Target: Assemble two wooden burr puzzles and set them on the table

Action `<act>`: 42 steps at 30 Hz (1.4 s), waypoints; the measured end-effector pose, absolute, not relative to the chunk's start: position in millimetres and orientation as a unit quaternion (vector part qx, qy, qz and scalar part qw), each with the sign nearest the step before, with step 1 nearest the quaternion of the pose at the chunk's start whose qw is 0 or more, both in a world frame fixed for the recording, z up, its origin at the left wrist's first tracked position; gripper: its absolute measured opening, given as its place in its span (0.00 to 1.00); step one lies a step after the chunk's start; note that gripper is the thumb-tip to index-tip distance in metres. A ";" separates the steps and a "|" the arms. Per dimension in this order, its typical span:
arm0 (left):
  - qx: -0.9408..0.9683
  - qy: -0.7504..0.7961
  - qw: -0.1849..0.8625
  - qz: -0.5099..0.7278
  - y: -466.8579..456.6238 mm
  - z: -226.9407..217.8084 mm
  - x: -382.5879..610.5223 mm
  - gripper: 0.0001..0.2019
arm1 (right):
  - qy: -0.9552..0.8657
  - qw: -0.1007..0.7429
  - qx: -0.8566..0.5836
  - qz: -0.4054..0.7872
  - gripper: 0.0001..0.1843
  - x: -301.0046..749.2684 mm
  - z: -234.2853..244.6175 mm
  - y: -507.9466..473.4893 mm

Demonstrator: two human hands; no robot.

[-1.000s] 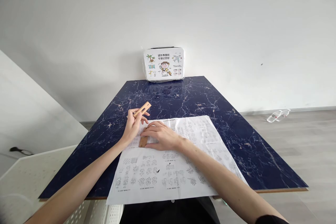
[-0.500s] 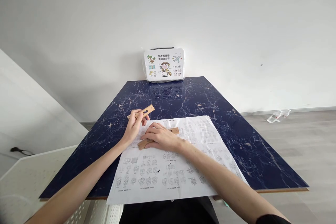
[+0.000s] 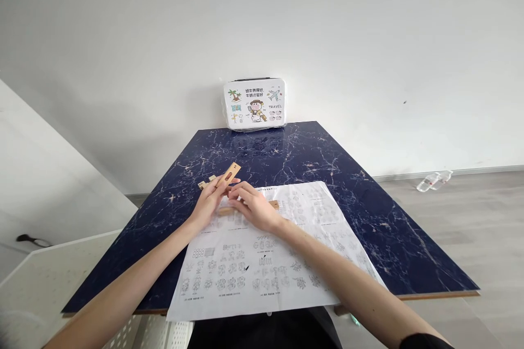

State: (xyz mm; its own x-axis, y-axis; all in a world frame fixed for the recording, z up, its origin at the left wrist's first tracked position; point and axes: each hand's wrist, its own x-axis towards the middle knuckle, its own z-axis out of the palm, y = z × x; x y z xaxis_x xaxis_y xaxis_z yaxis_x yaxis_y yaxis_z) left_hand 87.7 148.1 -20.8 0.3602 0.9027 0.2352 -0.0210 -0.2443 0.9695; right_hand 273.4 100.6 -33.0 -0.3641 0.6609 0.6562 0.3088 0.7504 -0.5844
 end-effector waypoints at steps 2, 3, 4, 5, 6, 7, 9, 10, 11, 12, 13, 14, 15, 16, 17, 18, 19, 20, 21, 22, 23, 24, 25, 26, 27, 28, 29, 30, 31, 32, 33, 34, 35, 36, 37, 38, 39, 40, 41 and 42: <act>0.626 0.338 0.527 0.465 148.0 -21.9 89.3 0.20 | -0.796 0.482 -0.314 0.190 0.09 275.4 -31.5 102.0; 0.620 0.338 0.529 0.471 147.8 -22.3 90.1 0.20 | -0.800 0.477 -0.317 0.178 0.08 276.7 -31.3 102.8; 0.618 0.339 0.525 0.477 147.7 -22.5 90.6 0.19 | -0.805 0.473 -0.320 0.161 0.08 278.3 -31.2 103.4; 0.619 0.340 0.519 0.481 147.6 -22.6 90.8 0.19 | -0.808 0.468 -0.326 0.146 0.09 280.1 -31.0 103.9; 0.622 0.341 0.513 0.484 147.6 -22.7 90.8 0.19 | -0.811 0.460 -0.333 0.139 0.10 282.2 -30.6 104.2; 0.624 0.342 0.508 0.486 147.6 -22.8 90.4 0.19 | -0.815 0.448 -0.339 0.144 0.11 284.5 -29.9 104.2; 0.623 0.346 0.506 0.486 147.6 -23.1 89.6 0.19 | -0.834 0.400 -0.333 0.182 0.14 288.9 -27.5 103.5; 0.622 0.348 0.507 0.485 147.5 -23.3 89.3 0.19 | -0.848 0.369 -0.322 0.200 0.17 290.7 -26.1 102.7; 0.621 0.351 0.507 0.484 147.3 -23.7 89.3 0.19 | -0.862 0.343 -0.310 0.207 0.20 291.9 -24.7 101.7; 0.620 0.353 0.507 0.484 147.1 -24.1 89.5 0.19 | -0.875 0.321 -0.297 0.207 0.23 292.5 -23.6 100.6; 0.621 0.354 0.507 0.482 146.8 -24.6 90.1 0.19 | -0.886 0.303 -0.286 0.202 0.25 292.3 -22.7 99.3; 0.622 0.356 0.505 0.480 146.4 -25.1 90.8 0.19 | -0.894 0.291 -0.279 0.197 0.26 291.4 -22.2 98.0; 0.623 0.357 0.504 0.480 146.0 -25.7 91.6 0.19 | -0.900 0.280 -0.274 0.192 0.26 289.9 -22.1 96.7; 0.624 0.358 0.503 0.479 145.7 -26.2 92.4 0.19 | -0.903 0.270 -0.274 0.189 0.25 288.2 -22.3 95.5; 0.624 0.359 0.502 0.478 145.3 -26.7 93.1 0.19 | -0.905 0.263 -0.278 0.187 0.23 286.4 -22.8 94.5; 0.625 0.361 0.502 0.477 144.9 -27.1 93.7 0.20 | -0.904 0.256 -0.287 0.185 0.21 284.7 -23.4 93.7; 0.625 0.363 0.501 0.477 144.6 -27.3 94.0 0.20 | -0.903 0.249 -0.298 0.183 0.20 283.3 -23.9 93.3; 0.625 0.365 0.500 0.476 144.1 -27.3 94.2 0.20 | -0.901 0.244 -0.308 0.183 0.19 282.3 -24.4 93.3; 0.626 0.366 0.499 0.474 143.7 -27.1 94.1 0.21 | -0.898 0.245 -0.313 0.187 0.20 281.8 -24.5 93.6; 0.628 0.367 0.500 0.471 143.2 -26.7 93.9 0.21 | -0.893 0.252 -0.317 0.196 0.22 281.8 -24.2 94.2; 0.629 0.367 0.500 0.468 142.8 -26.2 93.7 0.21 | -0.884 0.269 -0.316 0.214 0.23 282.2 -23.4 95.1; 0.631 0.368 0.501 0.463 142.4 -25.6 93.4 0.21 | -0.870 0.293 -0.315 0.241 0.23 282.8 -22.2 96.1; 0.635 0.368 0.502 0.458 142.2 -25.1 93.2 0.21 | -0.847 0.325 -0.318 0.273 0.23 283.7 -20.5 97.3; 0.638 0.370 0.501 0.453 142.2 -24.8 93.0 0.21 | -0.819 0.360 -0.326 0.304 0.23 284.7 -18.7 98.5; 0.641 0.373 0.498 0.449 142.4 -24.7 93.0 0.22 | -0.789 0.401 -0.339 0.321 0.23 285.8 -16.9 99.9; 0.645 0.375 0.494 0.448 142.8 -25.0 93.1 0.22 | -0.758 0.442 -0.353 0.326 0.24 287.0 -15.4 101.3; 0.649 0.374 0.489 0.447 143.3 -25.7 93.3 0.23 | -0.730 0.479 -0.367 0.322 0.26 288.1 -14.2 102.7; 0.652 0.371 0.487 0.447 144.0 -26.7 93.4 0.24 | -0.703 0.507 -0.379 0.325 0.27 289.2 -13.4 104.2; 0.655 0.366 0.488 0.446 144.7 -28.0 93.5 0.24 | -0.678 0.527 -0.388 0.334 0.27 290.2 -13.0 105.7; 0.657 0.360 0.490 0.444 145.4 -29.4 93.5 0.24 | -0.654 0.540 -0.393 0.356 0.27 291.1 -12.9 107.0; 0.659 0.357 0.493 0.443 146.1 -30.8 93.3 0.24 | -0.629 0.548 -0.394 0.385 0.26 291.8 -13.0 108.1; 0.658 0.357 0.493 0.443 146.7 -32.1 93.0 0.24 | -0.607 0.554 -0.393 0.413 0.26 292.4 -13.3 109.0; 0.656 0.361 0.491 0.444 147.4 -33.2 92.7 0.24 | -0.588 0.560 -0.390 0.435 0.25 292.7 -13.7 109.7; 0.655 0.365 0.489 0.446 147.9 -34.0 92.4 0.24 | -0.572 0.564 -0.387 0.453 0.25 292.8 -14.2 110.1; 0.654 0.366 0.487 0.449 148.4 -34.5 92.2 0.24 | -0.558 0.567 -0.387 0.466 0.25 292.8 -14.8 110.5; 0.653 0.364 0.486 0.452 148.9 -34.6 92.1 0.24 | -0.548 0.567 -0.388 0.476 0.25 292.6 -15.6 110.9; 0.652 0.359 0.487 0.456 149.2 -34.4 92.2 0.24 | -0.541 0.567 -0.392 0.482 0.26 292.2 -16.7 111.2; 0.652 0.353 0.488 0.461 149.4 -33.8 92.4 0.23 | -0.537 0.566 -0.397 0.484 0.26 291.8 -17.9 111.7; 0.650 0.348 0.488 0.466 149.4 -33.1 92.5 0.23 | -0.534 0.564 -0.404 0.483 0.26 291.3 -19.4 112.2; 0.649 0.346 0.485 0.473 149.3 -32.2 92.7 0.23 | -0.534 0.562 -0.410 0.480 0.26 290.7 -21.0 112.8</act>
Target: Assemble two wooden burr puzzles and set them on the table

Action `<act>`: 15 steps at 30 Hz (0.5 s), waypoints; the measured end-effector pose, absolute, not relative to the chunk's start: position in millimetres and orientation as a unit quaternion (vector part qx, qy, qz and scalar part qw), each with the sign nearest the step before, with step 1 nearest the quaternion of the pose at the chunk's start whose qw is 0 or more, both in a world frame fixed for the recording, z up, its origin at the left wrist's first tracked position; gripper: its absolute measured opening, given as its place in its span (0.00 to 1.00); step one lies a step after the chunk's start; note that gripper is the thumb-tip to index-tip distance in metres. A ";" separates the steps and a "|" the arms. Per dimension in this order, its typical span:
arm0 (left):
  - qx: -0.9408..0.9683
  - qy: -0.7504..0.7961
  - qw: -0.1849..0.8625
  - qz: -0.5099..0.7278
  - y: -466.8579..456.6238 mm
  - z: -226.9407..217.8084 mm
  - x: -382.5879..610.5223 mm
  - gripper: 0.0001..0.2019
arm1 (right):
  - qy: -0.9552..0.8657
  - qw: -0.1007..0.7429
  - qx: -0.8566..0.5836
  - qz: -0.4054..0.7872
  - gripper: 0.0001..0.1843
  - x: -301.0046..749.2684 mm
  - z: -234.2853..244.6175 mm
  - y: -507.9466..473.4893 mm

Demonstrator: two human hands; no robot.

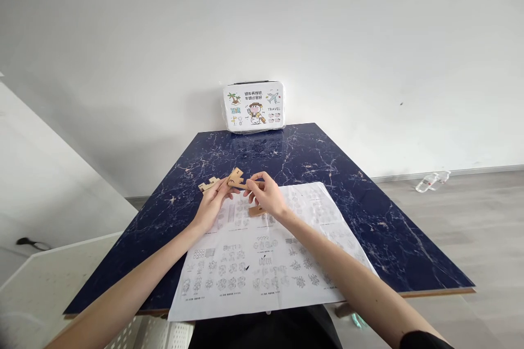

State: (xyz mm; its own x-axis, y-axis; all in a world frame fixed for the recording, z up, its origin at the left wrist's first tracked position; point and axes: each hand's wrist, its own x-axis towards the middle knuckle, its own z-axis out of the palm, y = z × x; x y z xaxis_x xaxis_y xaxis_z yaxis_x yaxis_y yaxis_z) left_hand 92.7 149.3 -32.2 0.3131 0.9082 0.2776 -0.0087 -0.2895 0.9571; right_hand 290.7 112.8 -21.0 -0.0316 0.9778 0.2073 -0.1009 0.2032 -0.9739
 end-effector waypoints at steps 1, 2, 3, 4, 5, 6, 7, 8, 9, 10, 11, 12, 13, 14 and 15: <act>0.650 0.346 0.480 0.477 149.0 -31.3 92.7 0.23 | -0.537 0.561 -0.416 0.473 0.25 290.1 -22.5 113.4; 0.654 0.348 0.471 0.479 148.4 -30.4 92.7 0.23 | -0.541 0.561 -0.420 0.464 0.25 289.4 -24.0 114.0; 0.661 0.350 0.460 0.478 147.6 -29.6 92.6 0.24 | -0.545 0.561 -0.424 0.456 0.24 288.8 -25.3 114.5; 0.670 0.352 0.447 0.477 146.6 -28.9 92.5 0.24 | -0.548 0.562 -0.426 0.450 0.24 288.2 -26.3 114.8; 0.681 0.352 0.432 0.475 145.4 -28.3 92.5 0.24 | -0.551 0.561 -0.427 0.447 0.24 287.6 -27.2 115.0; 0.693 0.353 0.417 0.472 144.0 -27.8 92.4 0.25 | -0.553 0.559 -0.427 0.446 0.24 287.1 -27.8 115.0; 0.703 0.354 0.403 0.467 142.6 -27.4 92.5 0.25 | -0.555 0.557 -0.426 0.448 0.24 286.7 -28.2 115.0; 0.713 0.355 0.389 0.463 141.2 -27.1 92.5 0.25 | -0.556 0.554 -0.425 0.450 0.24 286.3 -28.6 114.8; 0.721 0.358 0.377 0.459 139.9 -26.9 92.5 0.25 | -0.558 0.552 -0.424 0.452 0.24 286.0 -28.9 114.6; 0.728 0.361 0.365 0.454 138.7 -26.7 92.4 0.25 | -0.560 0.550 -0.423 0.453 0.23 285.7 -29.1 114.4; 0.734 0.363 0.355 0.450 137.8 -26.5 92.1 0.25 | -0.563 0.547 -0.423 0.452 0.23 285.5 -29.3 114.1; 0.740 0.365 0.347 0.446 137.0 -26.3 91.5 0.25 | -0.566 0.545 -0.425 0.450 0.23 285.3 -29.5 113.8; 0.745 0.365 0.340 0.443 136.5 -26.0 90.8 0.25 | -0.570 0.543 -0.428 0.445 0.22 285.2 -29.6 113.5; 0.749 0.365 0.335 0.439 136.1 -25.7 90.0 0.25 | -0.574 0.541 -0.431 0.439 0.22 285.0 -29.5 113.1; 0.754 0.365 0.329 0.437 136.0 -25.5 89.0 0.25 | -0.577 0.538 -0.434 0.434 0.22 284.9 -29.3 112.7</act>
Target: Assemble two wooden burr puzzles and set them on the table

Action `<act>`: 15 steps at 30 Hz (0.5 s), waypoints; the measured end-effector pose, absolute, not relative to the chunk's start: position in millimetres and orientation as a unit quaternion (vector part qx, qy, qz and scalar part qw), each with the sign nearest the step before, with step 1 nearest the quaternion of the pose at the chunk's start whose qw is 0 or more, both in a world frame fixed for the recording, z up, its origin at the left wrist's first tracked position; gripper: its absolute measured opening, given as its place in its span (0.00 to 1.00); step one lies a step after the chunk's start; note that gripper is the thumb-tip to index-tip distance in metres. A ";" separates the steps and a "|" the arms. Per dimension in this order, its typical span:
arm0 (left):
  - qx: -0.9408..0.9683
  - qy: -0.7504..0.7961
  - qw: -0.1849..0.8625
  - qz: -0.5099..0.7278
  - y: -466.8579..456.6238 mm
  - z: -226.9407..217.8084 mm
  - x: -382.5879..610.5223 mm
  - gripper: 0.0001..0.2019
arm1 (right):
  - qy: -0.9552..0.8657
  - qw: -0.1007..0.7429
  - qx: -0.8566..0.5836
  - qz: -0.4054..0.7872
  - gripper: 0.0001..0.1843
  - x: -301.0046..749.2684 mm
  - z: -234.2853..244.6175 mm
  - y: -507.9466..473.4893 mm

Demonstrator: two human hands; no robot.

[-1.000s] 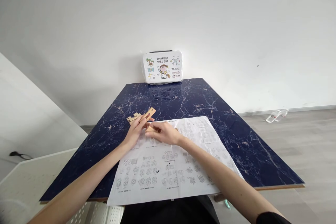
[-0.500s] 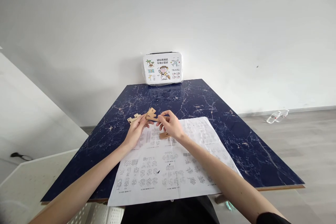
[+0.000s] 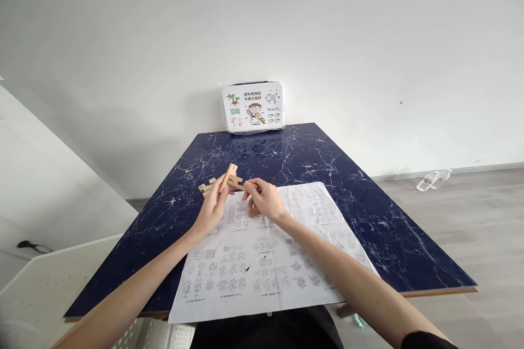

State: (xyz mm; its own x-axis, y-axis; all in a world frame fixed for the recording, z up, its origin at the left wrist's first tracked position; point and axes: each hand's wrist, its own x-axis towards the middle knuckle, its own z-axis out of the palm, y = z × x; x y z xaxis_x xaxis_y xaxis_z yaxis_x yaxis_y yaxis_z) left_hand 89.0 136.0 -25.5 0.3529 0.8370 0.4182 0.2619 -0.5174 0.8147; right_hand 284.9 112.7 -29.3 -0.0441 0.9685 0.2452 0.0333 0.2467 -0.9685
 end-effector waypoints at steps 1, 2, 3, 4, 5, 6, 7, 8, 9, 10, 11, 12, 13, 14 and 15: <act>0.758 0.364 0.321 0.435 136.0 -25.3 88.0 0.25 | -0.581 0.537 -0.436 0.430 0.22 284.7 -29.0 112.2; 0.764 0.364 0.312 0.432 136.2 -25.3 86.9 0.26 | -0.583 0.536 -0.436 0.427 0.22 284.6 -28.5 111.6; 0.769 0.365 0.300 0.431 136.6 -25.5 85.8 0.26 | -0.585 0.535 -0.436 0.426 0.23 284.4 -27.8 111.0; 0.775 0.364 0.288 0.429 137.2 -26.1 84.8 0.26 | -0.585 0.536 -0.435 0.427 0.23 284.3 -27.1 110.5; 0.781 0.364 0.277 0.426 138.0 -26.9 83.8 0.26 | -0.585 0.536 -0.434 0.427 0.23 284.2 -26.3 109.9; 0.787 0.362 0.266 0.423 138.9 -27.9 82.9 0.26 | -0.584 0.536 -0.434 0.428 0.23 284.1 -25.6 109.4; 0.793 0.359 0.255 0.420 140.0 -29.1 82.0 0.27 | -0.582 0.537 -0.434 0.429 0.23 284.1 -24.9 109.0; 0.800 0.355 0.244 0.419 141.0 -30.3 81.2 0.27 | -0.581 0.536 -0.434 0.431 0.23 284.2 -24.2 108.7; 0.805 0.349 0.236 0.418 141.9 -31.5 80.4 0.27 | -0.580 0.536 -0.435 0.433 0.23 284.2 -23.8 108.4; 0.808 0.342 0.233 0.419 142.7 -32.4 79.8 0.28 | -0.580 0.534 -0.435 0.435 0.23 284.3 -23.4 108.2; 0.810 0.335 0.233 0.421 143.5 -33.2 79.2 0.28 | -0.580 0.533 -0.435 0.437 0.23 284.4 -23.3 108.2; 0.811 0.329 0.234 0.423 144.1 -33.8 78.7 0.29 | -0.579 0.532 -0.434 0.439 0.23 284.5 -23.4 108.3; 0.813 0.322 0.235 0.425 144.8 -34.3 78.3 0.29 | -0.578 0.532 -0.434 0.441 0.23 284.6 -23.7 108.4; 0.815 0.317 0.232 0.427 145.4 -34.7 78.0 0.29 | -0.578 0.532 -0.433 0.443 0.24 284.6 -24.0 108.6; 0.818 0.311 0.226 0.428 146.1 -35.1 77.7 0.30 | -0.577 0.532 -0.433 0.443 0.24 284.6 -24.5 108.9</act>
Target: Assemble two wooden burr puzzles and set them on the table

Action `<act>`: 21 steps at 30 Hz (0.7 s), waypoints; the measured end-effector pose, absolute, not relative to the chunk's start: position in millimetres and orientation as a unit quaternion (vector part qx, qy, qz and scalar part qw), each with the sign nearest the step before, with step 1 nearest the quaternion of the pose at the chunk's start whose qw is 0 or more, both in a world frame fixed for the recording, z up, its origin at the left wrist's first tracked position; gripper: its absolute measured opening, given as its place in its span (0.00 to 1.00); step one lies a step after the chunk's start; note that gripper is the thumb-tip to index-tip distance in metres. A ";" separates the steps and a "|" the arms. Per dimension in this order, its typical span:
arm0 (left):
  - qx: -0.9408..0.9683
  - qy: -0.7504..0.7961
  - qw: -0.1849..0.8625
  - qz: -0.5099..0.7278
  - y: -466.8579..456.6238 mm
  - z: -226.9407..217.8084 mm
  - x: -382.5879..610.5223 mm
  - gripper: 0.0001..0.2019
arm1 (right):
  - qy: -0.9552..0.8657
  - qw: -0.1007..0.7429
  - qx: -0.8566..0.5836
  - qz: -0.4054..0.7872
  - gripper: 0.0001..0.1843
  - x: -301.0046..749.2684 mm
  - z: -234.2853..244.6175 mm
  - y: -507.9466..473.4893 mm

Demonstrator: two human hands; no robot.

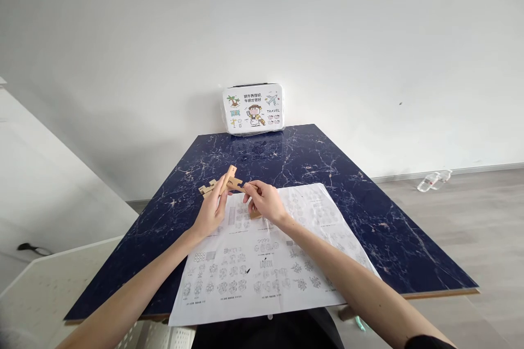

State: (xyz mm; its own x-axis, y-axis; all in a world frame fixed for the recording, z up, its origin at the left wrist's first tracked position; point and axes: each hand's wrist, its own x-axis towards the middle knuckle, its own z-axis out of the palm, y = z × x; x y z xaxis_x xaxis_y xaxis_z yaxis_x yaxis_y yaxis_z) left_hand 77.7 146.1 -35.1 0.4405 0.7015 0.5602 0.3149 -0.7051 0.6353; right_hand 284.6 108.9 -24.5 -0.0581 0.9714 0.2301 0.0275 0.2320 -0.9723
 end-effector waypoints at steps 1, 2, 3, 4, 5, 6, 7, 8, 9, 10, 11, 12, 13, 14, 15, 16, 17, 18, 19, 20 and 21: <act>0.822 0.305 0.219 0.428 146.8 -35.5 77.3 0.30 | -0.576 0.533 -0.433 0.443 0.24 284.6 -24.9 109.0; 0.827 0.301 0.212 0.426 147.5 -36.0 76.9 0.30 | -0.577 0.532 -0.434 0.442 0.24 284.6 -25.2 109.1; 0.830 0.299 0.206 0.424 148.2 -36.6 76.5 0.30 | -0.578 0.531 -0.436 0.440 0.24 284.6 -25.4 109.1; 0.832 0.300 0.201 0.421 148.7 -37.1 75.9 0.30 | -0.579 0.530 -0.438 0.438 0.24 284.7 -25.5 109.0; 0.833 0.303 0.198 0.419 149.2 -37.6 75.3 0.30 | -0.580 0.528 -0.440 0.437 0.24 284.7 -25.4 108.8; 0.833 0.308 0.196 0.416 149.6 -38.1 74.7 0.29 | -0.580 0.527 -0.442 0.436 0.24 284.8 -25.3 108.7; 0.833 0.314 0.194 0.412 149.9 -38.6 74.1 0.29 | -0.579 0.527 -0.443 0.437 0.24 284.8 -25.2 108.6; 0.833 0.319 0.193 0.409 150.2 -39.1 73.6 0.28 | -0.577 0.528 -0.443 0.439 0.23 284.8 -25.0 108.5; 0.833 0.323 0.193 0.406 150.5 -39.6 73.2 0.28 | -0.574 0.530 -0.441 0.442 0.23 284.8 -24.9 108.5; 0.833 0.325 0.195 0.403 150.8 -40.3 73.0 0.28 | -0.571 0.533 -0.439 0.445 0.23 284.7 -24.7 108.4; 0.833 0.325 0.197 0.401 150.9 -41.0 73.0 0.28 | -0.568 0.535 -0.437 0.447 0.23 284.5 -24.4 108.3; 0.835 0.323 0.199 0.400 150.8 -41.7 73.3 0.28 | -0.566 0.539 -0.436 0.447 0.23 284.2 -24.1 108.0; 0.836 0.318 0.200 0.400 150.4 -42.3 74.0 0.29 | -0.564 0.543 -0.435 0.444 0.23 283.8 -23.6 107.4; 0.837 0.312 0.202 0.401 149.5 -42.6 75.1 0.30 | -0.562 0.548 -0.436 0.441 0.23 283.2 -23.0 106.7; 0.839 0.306 0.206 0.400 148.0 -42.6 76.5 0.30 | -0.560 0.552 -0.436 0.438 0.23 282.5 -22.3 105.8; 0.839 0.303 0.211 0.400 146.2 -42.1 78.3 0.31 | -0.558 0.556 -0.435 0.436 0.23 281.6 -21.8 104.7; 0.839 0.301 0.216 0.400 144.0 -41.1 80.3 0.31 | -0.557 0.559 -0.434 0.434 0.23 280.7 -21.4 103.8; 0.839 0.300 0.221 0.397 141.8 -39.7 82.3 0.32 | -0.556 0.562 -0.433 0.433 0.23 279.8 -21.3 103.0; 0.839 0.300 0.221 0.397 139.7 -38.0 84.2 0.32 | -0.555 0.564 -0.431 0.434 0.23 279.1 -21.4 102.5; 0.841 0.295 0.218 0.397 138.1 -36.2 85.8 0.32 | -0.555 0.565 -0.428 0.436 0.23 278.5 -21.8 102.4; 0.845 0.287 0.212 0.399 137.0 -34.5 86.9 0.32 | -0.554 0.565 -0.425 0.440 0.23 278.2 -22.2 102.6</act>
